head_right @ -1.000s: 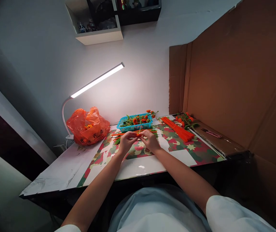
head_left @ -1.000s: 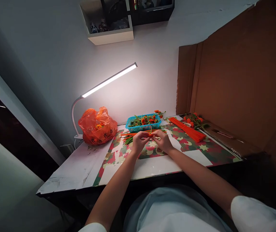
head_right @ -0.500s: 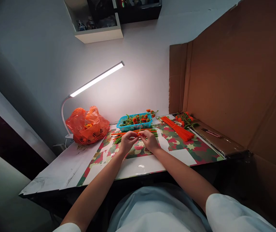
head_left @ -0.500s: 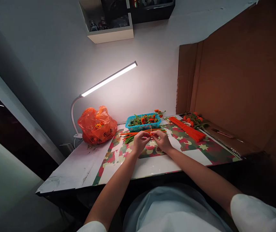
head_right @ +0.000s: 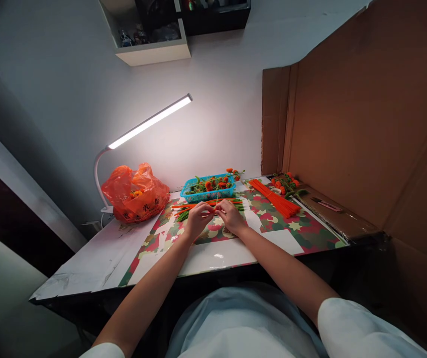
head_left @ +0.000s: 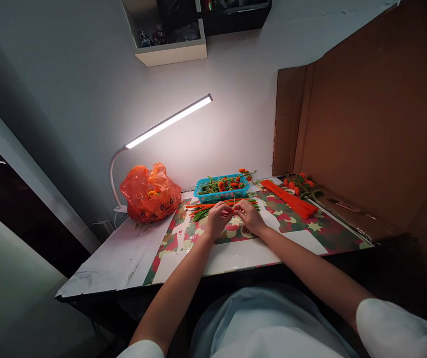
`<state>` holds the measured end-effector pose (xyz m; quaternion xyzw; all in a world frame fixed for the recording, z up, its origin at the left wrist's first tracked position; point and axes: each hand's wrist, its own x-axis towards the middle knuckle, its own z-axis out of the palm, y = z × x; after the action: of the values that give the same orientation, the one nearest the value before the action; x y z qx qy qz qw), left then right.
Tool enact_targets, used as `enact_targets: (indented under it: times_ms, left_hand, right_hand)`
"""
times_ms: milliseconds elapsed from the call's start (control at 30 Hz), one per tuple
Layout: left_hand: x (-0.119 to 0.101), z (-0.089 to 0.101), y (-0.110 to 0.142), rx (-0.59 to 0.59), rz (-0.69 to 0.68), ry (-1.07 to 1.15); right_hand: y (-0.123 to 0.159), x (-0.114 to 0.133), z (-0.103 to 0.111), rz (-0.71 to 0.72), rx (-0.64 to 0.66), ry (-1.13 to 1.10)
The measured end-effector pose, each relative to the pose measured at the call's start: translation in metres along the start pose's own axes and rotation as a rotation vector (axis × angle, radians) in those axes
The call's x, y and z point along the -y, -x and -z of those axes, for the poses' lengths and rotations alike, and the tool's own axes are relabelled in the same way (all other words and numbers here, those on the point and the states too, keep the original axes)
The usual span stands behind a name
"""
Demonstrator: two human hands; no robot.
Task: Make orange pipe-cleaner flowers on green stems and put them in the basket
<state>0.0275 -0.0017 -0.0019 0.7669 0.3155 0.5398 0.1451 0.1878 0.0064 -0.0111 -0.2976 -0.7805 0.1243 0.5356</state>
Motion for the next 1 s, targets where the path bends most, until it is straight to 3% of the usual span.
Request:
enact_targets:
  times_ms: [367,533,800,1000]
  left_hand:
    - [0.0023,0.0002,0.0006,-0.001,-0.027,-0.017]
    - [0.0054,-0.0034,-0.0004,-0.107,0.118,0.038]
    - [0.0008,-0.0023,-0.0011,-0.073,0.315,0.125]
    - [0.0037,-0.0032,-0.0011,-0.044,0.362,0.182]
  right_hand:
    - [-0.0025,-0.0036,0.0038,-0.029,-0.024,-0.045]
    - [-0.0008,0.0006,0.0055,0.043,-0.133,0.095]
    - [0.0017,-0.0021,0.0059,0.093,-0.074,0.274]
    - [0.0011,-0.0031,0.0006,0.012,-0.083,0.117]
